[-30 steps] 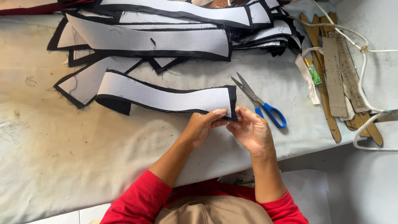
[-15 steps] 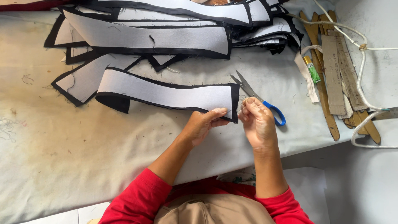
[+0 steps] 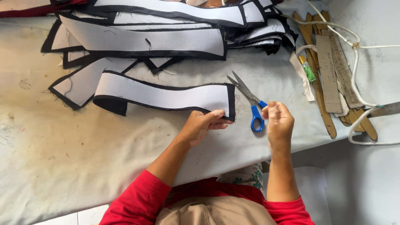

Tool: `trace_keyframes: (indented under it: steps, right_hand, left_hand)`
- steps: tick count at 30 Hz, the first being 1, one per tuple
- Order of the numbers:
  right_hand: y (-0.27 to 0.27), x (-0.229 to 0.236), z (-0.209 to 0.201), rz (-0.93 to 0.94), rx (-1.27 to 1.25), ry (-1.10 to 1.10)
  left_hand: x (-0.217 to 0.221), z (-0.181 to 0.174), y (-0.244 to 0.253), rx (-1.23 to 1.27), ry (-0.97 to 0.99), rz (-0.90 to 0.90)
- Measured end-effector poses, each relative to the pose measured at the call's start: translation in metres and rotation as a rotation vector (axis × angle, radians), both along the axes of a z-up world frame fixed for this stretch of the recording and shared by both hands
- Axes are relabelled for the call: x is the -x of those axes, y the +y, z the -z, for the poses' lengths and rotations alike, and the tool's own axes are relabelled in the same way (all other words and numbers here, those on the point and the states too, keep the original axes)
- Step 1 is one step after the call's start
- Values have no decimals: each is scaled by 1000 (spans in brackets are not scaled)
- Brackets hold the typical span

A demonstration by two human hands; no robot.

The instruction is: The person uses blue-handled scissors to trim the edges of a long, curved piece of black and white fabric. They cut along the length of the fabric, then trim the ends, and finally fold the piece to inspect the edges.

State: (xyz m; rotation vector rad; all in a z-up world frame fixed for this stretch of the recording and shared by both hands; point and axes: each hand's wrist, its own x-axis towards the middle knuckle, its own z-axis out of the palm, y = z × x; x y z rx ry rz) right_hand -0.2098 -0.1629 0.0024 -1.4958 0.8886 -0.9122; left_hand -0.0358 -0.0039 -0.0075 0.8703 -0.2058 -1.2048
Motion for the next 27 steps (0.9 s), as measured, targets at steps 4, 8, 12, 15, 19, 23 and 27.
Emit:
trace_keyframes:
  steps: [4,8,12,15,19,23,27]
  right_hand:
    - [-24,29,26,44,806,865]
    - [-28,53,21,-80,861,1006]
    - [-17,64,-25,-321,626,1071]
    - [-17,68,-46,-402,529,1335]
    - [-18,66,-71,-439,290,1799]
    - [-31,77,-65,-399,204,1744]
    - [-29,109,-42,-391,-729,694]
  left_hand:
    - [-4,-22,3,27,14,-35]
    - [-10,0,-6,75,-9,-101]
    - [-14,17,-10,102,51,-102]
    - [-15,16,-10,129,81,-120]
    - [-14,-8,-5,-8,101,-83]
    - [-14,-4,-6,-1,123,-90]
    - [-14,-5,-5,23,123,-124]
